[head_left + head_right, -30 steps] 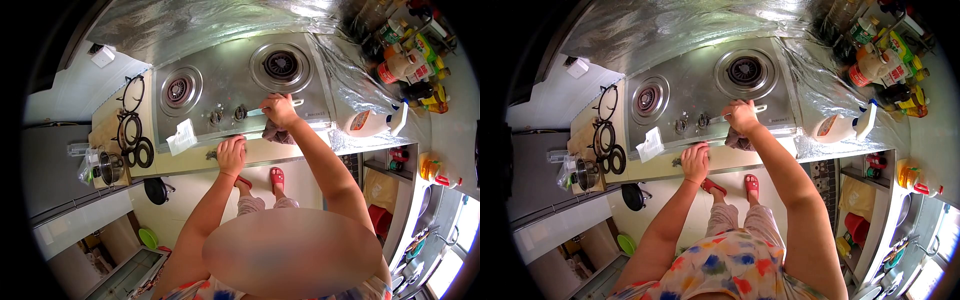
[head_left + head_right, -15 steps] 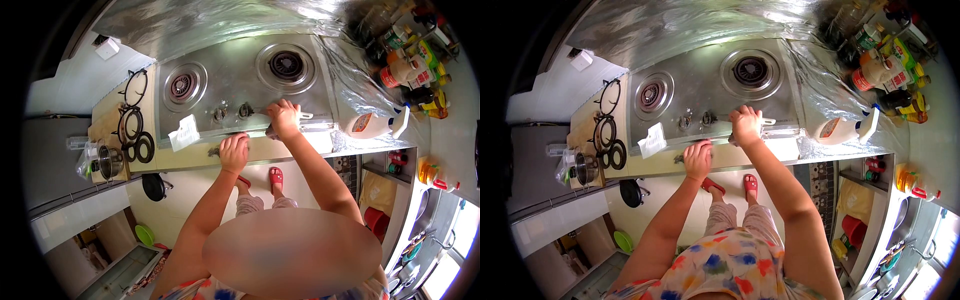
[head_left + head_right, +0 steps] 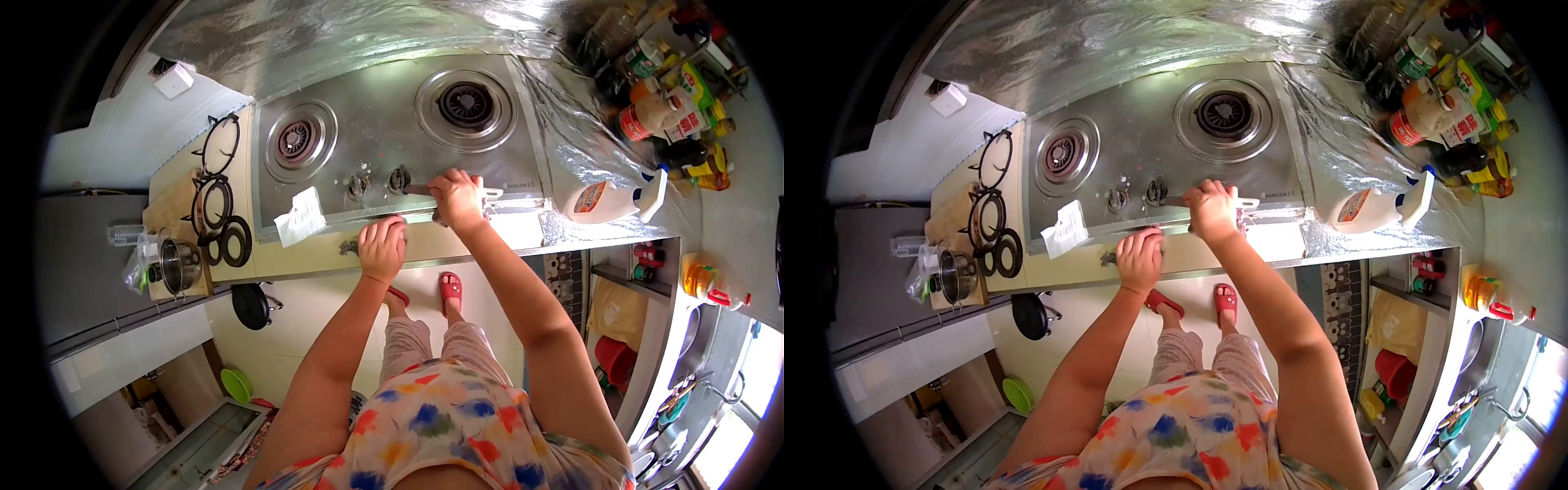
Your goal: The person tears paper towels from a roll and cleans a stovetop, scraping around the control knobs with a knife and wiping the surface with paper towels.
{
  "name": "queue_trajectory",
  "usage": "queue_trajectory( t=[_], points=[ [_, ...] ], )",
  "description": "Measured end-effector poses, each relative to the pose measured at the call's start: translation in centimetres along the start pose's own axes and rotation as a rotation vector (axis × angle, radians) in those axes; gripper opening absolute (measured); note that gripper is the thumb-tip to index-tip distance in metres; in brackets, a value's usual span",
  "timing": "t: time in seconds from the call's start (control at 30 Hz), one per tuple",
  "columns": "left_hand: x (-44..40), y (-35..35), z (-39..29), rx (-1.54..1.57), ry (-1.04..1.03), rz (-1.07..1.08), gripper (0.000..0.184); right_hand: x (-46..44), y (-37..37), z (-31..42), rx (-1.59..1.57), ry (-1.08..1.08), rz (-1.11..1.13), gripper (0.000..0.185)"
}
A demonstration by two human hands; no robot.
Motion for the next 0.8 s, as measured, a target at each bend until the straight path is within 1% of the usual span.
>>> queue_trajectory(
  t=[0.03, 0.07, 0.17, 0.3, 0.4, 0.5, 0.6, 0.7, 0.8],
  points=[
    [0.0, 0.0, 0.0, -0.002, -0.006, 0.002, 0.014, 0.1, 0.1, 0.3, -0.01, 0.03, -0.009, 0.007],
    [0.0, 0.0, 0.1, -0.003, -0.006, 0.004, 0.014, 0.2, 0.3, 0.4, -0.004, 0.016, -0.028, 0.007],
    [0.2, -0.1, 0.2, -0.007, -0.002, 0.005, 0.014, 0.0, 1.5, 0.6, 0.034, -0.084, -0.035, 0.006],
    [0.1, 0.1, 0.1, -0.004, 0.007, 0.017, 0.014, -0.4, 1.7, 0.5, 0.098, -0.075, 0.055, 0.012],
    [0.1, 0.1, 0.1, 0.015, 0.025, 0.02, 0.014, -0.5, 1.1, 1.2, 0.152, -0.059, 0.053, 0.013],
    [0.1, 0.1, 0.1, 0.023, 0.031, 0.014, 0.014, -0.2, 1.2, 1.9, 0.121, -0.039, 0.018, 0.014],
    [0.0, 0.1, 0.2, 0.03, 0.025, -0.003, 0.014, 0.4, 1.2, 2.7, 0.149, -0.045, 0.045, 0.015],
    [0.1, 0.2, 0.2, 0.036, 0.025, -0.003, 0.016, 1.0, 1.1, 3.1, 0.149, -0.069, 0.022, 0.014],
    [-0.1, 0.3, 0.3, 0.083, 0.036, -0.004, 0.019, 1.4, 2.9, 3.4, 0.18, -0.07, -0.086, 0.012]
  ],
)
Point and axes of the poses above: each hand's wrist, its own x-axis away from the middle knuckle, its own y-axis out of the back of the hand, z = x × y, the point moved 3 cm from there along -x, towards the middle knuckle, and after that the axes turned 15 degrees about -z, right-handed, at the moved point
